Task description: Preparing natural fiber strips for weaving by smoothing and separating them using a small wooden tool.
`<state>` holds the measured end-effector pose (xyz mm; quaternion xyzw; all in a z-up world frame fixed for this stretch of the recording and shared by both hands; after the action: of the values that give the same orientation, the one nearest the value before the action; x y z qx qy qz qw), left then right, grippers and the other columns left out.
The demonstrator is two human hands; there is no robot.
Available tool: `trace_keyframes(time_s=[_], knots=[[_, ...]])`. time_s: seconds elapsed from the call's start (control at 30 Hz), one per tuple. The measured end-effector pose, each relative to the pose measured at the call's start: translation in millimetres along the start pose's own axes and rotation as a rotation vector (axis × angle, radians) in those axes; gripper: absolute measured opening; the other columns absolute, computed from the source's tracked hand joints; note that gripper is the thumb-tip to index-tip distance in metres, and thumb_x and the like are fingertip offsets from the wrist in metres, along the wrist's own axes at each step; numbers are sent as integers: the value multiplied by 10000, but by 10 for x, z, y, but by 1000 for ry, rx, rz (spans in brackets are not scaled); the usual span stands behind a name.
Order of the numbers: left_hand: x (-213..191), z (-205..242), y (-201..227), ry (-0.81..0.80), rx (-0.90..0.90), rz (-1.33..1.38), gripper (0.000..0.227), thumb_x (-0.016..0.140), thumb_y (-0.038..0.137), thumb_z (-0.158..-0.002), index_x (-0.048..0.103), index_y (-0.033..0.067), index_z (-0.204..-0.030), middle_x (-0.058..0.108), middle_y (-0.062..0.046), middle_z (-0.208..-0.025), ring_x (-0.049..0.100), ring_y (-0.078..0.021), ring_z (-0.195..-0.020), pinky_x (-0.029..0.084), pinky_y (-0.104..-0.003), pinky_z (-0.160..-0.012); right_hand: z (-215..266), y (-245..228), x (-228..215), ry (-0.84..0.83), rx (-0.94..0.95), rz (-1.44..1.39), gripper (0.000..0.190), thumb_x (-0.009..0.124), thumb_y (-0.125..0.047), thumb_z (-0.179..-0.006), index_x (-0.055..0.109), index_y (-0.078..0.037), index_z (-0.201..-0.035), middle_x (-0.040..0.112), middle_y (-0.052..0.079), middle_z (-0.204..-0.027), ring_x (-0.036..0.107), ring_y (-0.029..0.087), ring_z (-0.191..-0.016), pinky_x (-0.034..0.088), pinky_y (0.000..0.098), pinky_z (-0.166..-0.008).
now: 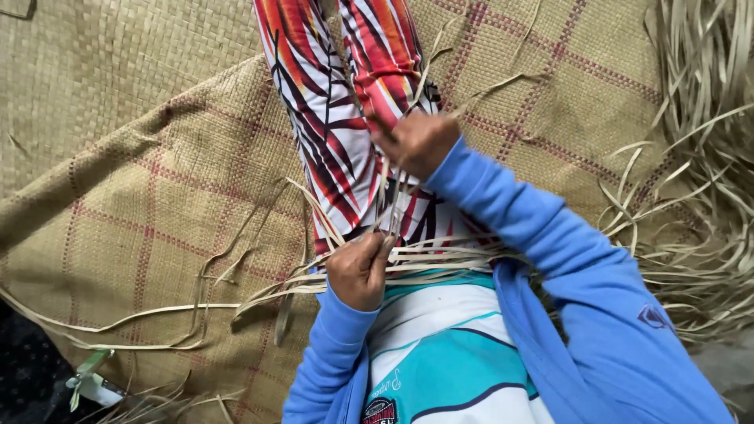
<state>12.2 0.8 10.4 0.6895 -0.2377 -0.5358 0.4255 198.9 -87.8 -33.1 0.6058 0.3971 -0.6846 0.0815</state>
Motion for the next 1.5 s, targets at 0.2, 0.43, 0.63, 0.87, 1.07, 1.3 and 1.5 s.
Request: trace_keyframes(time_s=[0.2, 0.43, 0.63, 0.87, 1.07, 1.3, 1.5], knots=[[-59, 52, 7, -25, -64, 77, 272, 674, 248, -1011, 651, 176, -750, 487, -51, -425, 548, -299, -395, 480, -329, -489, -213, 1464, 930, 449, -402, 523, 271, 694, -361, -985, 623, -225, -762, 524, 28, -591, 550, 240, -528, 455, 381, -440], [-209, 156, -8, -96, -124, 172, 107, 667, 30, -940, 726, 10, -853, 616, -35, -556, 419, -128, -402, 377, -283, -391, -359, 2201, 526, 521, 48, 729, 741, 431, -630, -1231, 428, -333, -552, 369, -151, -463, 285, 36, -346, 265, 263, -277], [-4, 21, -362, 39, -185, 173, 95, 667, 58, -990, 717, 4, -930, 653, -45, -612, 391, -93, -409, 328, -258, -375, 480, 1091, 134, 207, -208, -105, 548, 457, -59, -1262, 155, -56, -1719, 575, 3, -690, 499, 135, -517, 393, 302, -435], [-40, -170, -259, 220, -229, 211, 189, 697, 179, -1002, 726, 127, -823, 600, -108, -533, 637, -271, -503, 522, -355, -553, 1085, 256, 126, -259, 148, -553, 237, 581, -338, -1078, 706, -188, -1212, 745, 101, -843, 736, 367, -840, 582, 480, -744], [21, -161, -257, 199, -229, 218, 179, 704, 203, -995, 742, 153, -827, 593, -94, -515, 651, -304, -502, 527, -353, -538, 1143, 97, 243, -309, 234, -715, 196, 581, -347, -1081, 709, -200, -1060, 641, 48, -598, 647, 278, -619, 553, 387, -657], [76, -132, -268, 118, -273, 407, 217, 667, 203, -1015, 749, 143, -824, 613, -48, -487, 611, -183, -476, 534, -308, -548, 1083, -138, 260, -173, 320, -1135, 369, 554, -287, -1106, 633, -77, -812, 538, 33, -474, 508, 107, -400, 447, 221, -419], [25, -173, -221, 70, -215, 288, 199, 678, 211, -1008, 738, 163, -824, 614, -63, -486, 658, -304, -499, 536, -341, -539, 1063, -17, 352, -250, 248, -979, 403, 590, -326, -1091, 673, -95, -772, 714, 75, -587, 626, 177, -538, 531, 297, -585]])
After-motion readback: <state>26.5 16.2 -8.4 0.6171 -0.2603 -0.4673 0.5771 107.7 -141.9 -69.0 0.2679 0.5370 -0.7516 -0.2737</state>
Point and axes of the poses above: each hand's wrist, its own z-axis away from the middle knuckle, its own x-axis out of the palm, y = z × x, the point moved 2 cm from there along -z, towards the middle knuckle
